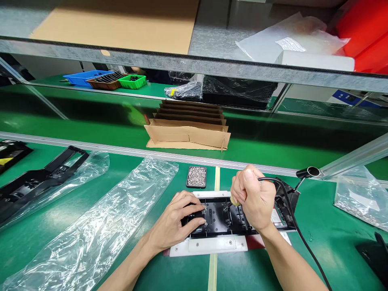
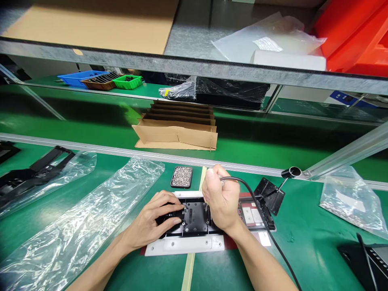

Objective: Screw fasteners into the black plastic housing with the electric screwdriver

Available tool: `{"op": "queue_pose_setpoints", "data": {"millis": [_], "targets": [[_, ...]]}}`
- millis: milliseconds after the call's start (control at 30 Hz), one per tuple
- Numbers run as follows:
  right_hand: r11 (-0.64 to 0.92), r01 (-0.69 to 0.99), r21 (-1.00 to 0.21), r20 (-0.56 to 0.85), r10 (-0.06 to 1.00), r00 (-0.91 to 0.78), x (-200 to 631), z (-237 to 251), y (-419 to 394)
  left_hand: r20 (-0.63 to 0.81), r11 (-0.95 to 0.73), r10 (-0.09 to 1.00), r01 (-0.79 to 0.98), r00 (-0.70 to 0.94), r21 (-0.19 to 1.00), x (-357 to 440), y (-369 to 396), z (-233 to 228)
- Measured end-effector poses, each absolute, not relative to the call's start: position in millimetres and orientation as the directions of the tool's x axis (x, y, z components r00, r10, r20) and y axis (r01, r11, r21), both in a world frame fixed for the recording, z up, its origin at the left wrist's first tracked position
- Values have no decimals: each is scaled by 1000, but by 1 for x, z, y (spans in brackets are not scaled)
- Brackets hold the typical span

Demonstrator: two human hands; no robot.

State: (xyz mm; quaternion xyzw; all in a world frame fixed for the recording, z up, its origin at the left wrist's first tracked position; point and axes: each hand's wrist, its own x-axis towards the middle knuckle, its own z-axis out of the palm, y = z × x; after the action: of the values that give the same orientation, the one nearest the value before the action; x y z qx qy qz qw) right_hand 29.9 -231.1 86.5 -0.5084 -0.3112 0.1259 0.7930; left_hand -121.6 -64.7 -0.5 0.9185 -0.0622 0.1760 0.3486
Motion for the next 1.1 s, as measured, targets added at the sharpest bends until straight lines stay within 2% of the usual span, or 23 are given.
{"op": "queue_pose_setpoints", "data": {"millis": [467, 1100], "targets": [[452, 102, -886, 352, 515, 782, 30, 88, -230, 366, -701, 51, -228, 929, 675, -122, -65, 0], [456, 80, -886, 345, 536, 771, 31, 84, -229, 394, -711, 36, -253, 918, 656, -122, -64, 1]]}}
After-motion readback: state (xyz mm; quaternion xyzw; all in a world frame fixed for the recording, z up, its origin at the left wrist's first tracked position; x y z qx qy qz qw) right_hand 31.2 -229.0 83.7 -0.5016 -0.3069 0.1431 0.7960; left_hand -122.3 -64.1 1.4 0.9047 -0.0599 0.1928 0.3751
